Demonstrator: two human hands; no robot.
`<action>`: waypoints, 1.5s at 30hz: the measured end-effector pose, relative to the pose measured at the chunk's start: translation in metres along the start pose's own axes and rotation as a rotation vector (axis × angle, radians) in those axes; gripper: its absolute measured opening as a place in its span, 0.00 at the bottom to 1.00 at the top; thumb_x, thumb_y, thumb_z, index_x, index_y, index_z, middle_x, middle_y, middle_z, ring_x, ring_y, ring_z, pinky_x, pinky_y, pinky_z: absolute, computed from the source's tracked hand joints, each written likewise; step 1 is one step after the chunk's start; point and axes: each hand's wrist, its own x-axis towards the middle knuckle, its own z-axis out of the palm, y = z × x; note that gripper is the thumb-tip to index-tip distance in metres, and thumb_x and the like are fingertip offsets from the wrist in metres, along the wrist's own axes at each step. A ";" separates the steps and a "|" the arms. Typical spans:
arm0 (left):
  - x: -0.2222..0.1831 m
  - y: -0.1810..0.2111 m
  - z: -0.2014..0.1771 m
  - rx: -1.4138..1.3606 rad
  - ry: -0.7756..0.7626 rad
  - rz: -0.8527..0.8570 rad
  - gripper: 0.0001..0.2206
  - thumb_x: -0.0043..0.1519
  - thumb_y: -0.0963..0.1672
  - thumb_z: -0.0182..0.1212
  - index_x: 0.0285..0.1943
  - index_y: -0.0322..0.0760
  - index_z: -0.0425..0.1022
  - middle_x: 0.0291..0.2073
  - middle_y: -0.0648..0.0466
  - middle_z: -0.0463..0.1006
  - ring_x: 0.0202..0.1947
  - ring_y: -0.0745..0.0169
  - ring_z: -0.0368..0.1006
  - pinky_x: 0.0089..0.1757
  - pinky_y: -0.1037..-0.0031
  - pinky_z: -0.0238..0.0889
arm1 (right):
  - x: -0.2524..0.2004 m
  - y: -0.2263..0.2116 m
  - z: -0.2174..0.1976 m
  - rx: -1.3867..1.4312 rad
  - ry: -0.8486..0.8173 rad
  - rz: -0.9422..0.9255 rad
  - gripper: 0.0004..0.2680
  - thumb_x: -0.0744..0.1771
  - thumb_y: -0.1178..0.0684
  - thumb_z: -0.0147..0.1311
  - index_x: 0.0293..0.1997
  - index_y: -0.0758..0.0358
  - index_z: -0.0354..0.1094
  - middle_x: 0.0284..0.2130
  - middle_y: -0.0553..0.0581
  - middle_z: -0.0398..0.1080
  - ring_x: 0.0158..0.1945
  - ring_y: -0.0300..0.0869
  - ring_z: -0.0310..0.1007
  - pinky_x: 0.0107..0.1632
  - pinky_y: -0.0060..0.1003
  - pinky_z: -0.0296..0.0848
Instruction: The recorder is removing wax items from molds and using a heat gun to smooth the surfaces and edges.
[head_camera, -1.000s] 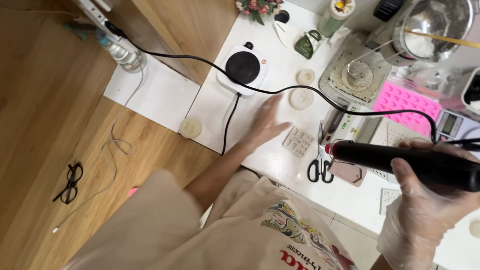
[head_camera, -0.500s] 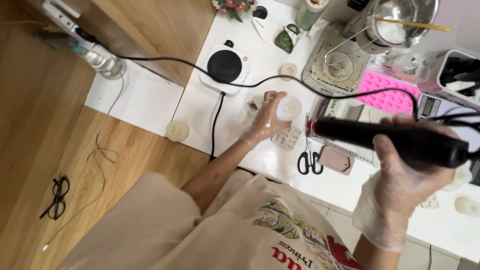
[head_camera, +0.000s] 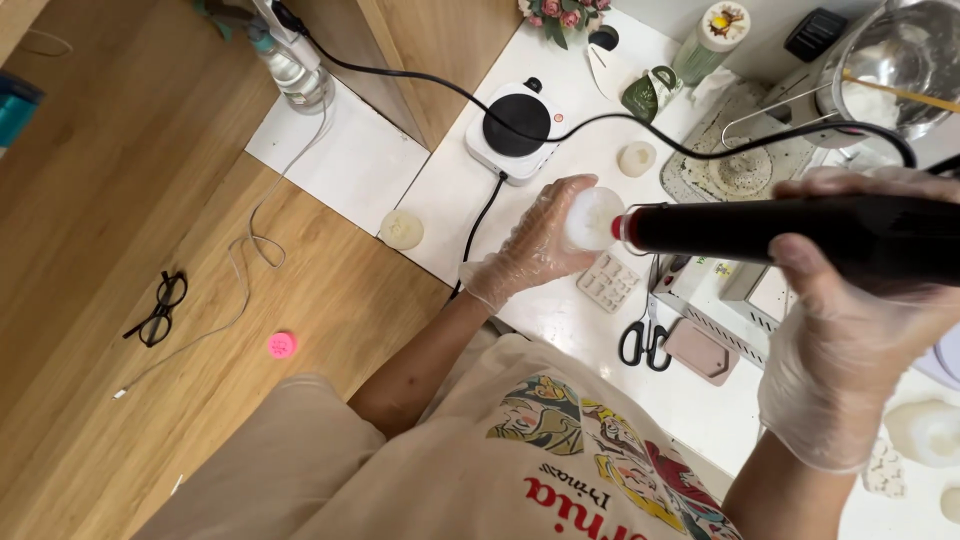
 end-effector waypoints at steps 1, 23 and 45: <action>-0.001 0.001 -0.003 0.000 0.003 -0.018 0.42 0.49 0.41 0.78 0.72 0.35 0.56 0.65 0.42 0.66 0.67 0.41 0.64 0.65 0.61 0.61 | 0.001 -0.003 0.004 0.024 0.008 0.008 0.18 0.69 0.67 0.72 0.58 0.65 0.61 0.46 0.58 0.69 0.53 0.46 0.72 0.66 0.43 0.75; 0.021 0.023 -0.010 0.128 -0.001 0.120 0.39 0.47 0.37 0.74 0.69 0.35 0.58 0.69 0.46 0.65 0.70 0.40 0.61 0.67 0.60 0.56 | 0.002 -0.022 -0.002 0.064 0.020 -0.015 0.20 0.68 0.70 0.70 0.58 0.65 0.58 0.45 0.58 0.67 0.54 0.46 0.72 0.65 0.48 0.74; 0.022 0.030 0.000 0.108 -0.076 -0.001 0.39 0.49 0.43 0.77 0.70 0.35 0.58 0.64 0.43 0.67 0.66 0.42 0.64 0.63 0.61 0.62 | 0.008 -0.019 -0.012 0.128 0.117 -0.036 0.22 0.68 0.67 0.72 0.62 0.63 0.57 0.48 0.54 0.65 0.54 0.44 0.71 0.64 0.47 0.77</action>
